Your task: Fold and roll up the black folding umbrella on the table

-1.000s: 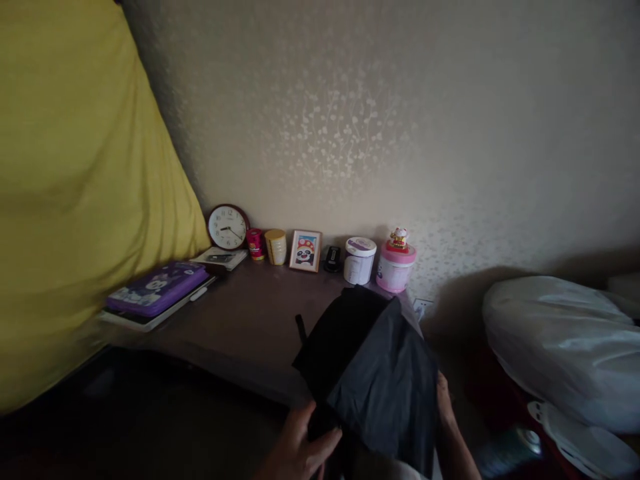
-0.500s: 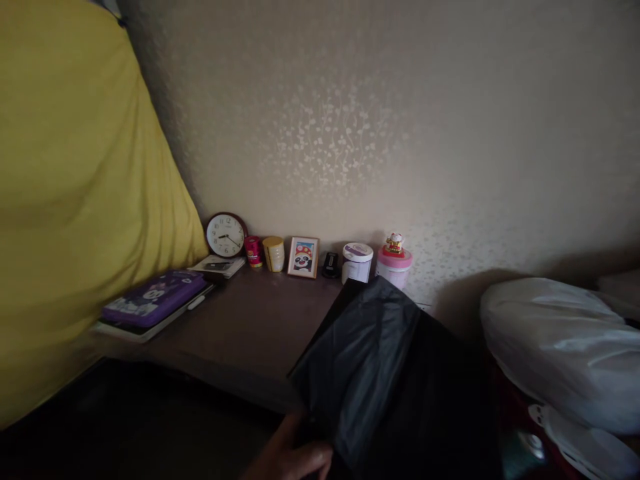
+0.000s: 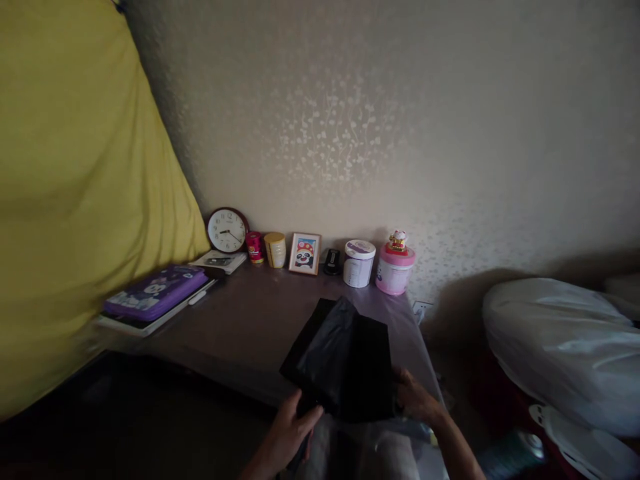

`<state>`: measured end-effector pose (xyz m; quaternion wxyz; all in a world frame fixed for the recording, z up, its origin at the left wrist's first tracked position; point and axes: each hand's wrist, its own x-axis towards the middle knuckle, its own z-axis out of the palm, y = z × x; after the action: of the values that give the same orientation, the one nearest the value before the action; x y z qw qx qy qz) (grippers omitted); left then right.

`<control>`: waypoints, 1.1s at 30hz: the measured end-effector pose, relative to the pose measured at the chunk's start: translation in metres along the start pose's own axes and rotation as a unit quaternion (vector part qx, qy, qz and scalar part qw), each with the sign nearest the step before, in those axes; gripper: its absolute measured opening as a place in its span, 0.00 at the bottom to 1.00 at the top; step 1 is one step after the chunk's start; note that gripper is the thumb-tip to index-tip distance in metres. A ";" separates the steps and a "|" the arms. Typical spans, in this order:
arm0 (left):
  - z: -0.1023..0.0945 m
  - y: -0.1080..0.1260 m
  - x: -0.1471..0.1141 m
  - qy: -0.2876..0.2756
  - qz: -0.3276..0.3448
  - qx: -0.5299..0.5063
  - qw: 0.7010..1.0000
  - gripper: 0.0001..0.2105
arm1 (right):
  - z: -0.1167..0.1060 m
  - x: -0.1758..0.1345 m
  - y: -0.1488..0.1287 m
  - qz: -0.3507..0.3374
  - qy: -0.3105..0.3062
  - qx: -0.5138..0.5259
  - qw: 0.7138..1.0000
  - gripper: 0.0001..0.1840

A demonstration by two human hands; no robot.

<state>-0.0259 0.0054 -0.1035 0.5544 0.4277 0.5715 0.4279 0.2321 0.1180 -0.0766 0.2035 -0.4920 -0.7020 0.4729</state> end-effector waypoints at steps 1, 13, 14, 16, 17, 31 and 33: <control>0.001 -0.003 0.001 0.014 0.001 0.012 1.000 0.24 | -0.001 0.002 0.000 0.002 0.006 -0.023 1.000 0.11; 0.005 0.005 0.009 0.034 0.001 0.122 0.992 0.24 | -0.030 -0.041 0.024 -0.048 0.100 -0.189 0.976 0.14; 0.003 0.006 0.010 0.033 0.004 0.134 0.990 0.24 | -0.032 -0.045 0.026 -0.048 0.113 -0.191 0.974 0.14; 0.001 0.006 0.011 0.032 0.009 0.162 0.986 0.25 | -0.037 -0.053 0.034 -0.039 0.134 -0.197 0.970 0.14; 0.001 0.006 0.011 0.032 0.011 0.178 0.983 0.25 | -0.038 -0.057 0.040 -0.034 0.139 -0.198 0.970 0.13; 0.010 0.011 0.011 0.049 0.011 0.403 0.914 0.24 | -0.074 0.004 -0.025 -0.106 0.217 -0.121 0.963 0.18; 0.011 0.012 0.011 0.042 -0.007 0.414 0.909 0.24 | -0.072 0.038 -0.054 -0.144 0.184 -0.126 0.964 0.17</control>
<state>-0.0154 0.0190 -0.0949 0.3057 0.5963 0.7234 0.1665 0.2433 0.1810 -0.0030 0.3316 -0.4861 -0.7697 0.2477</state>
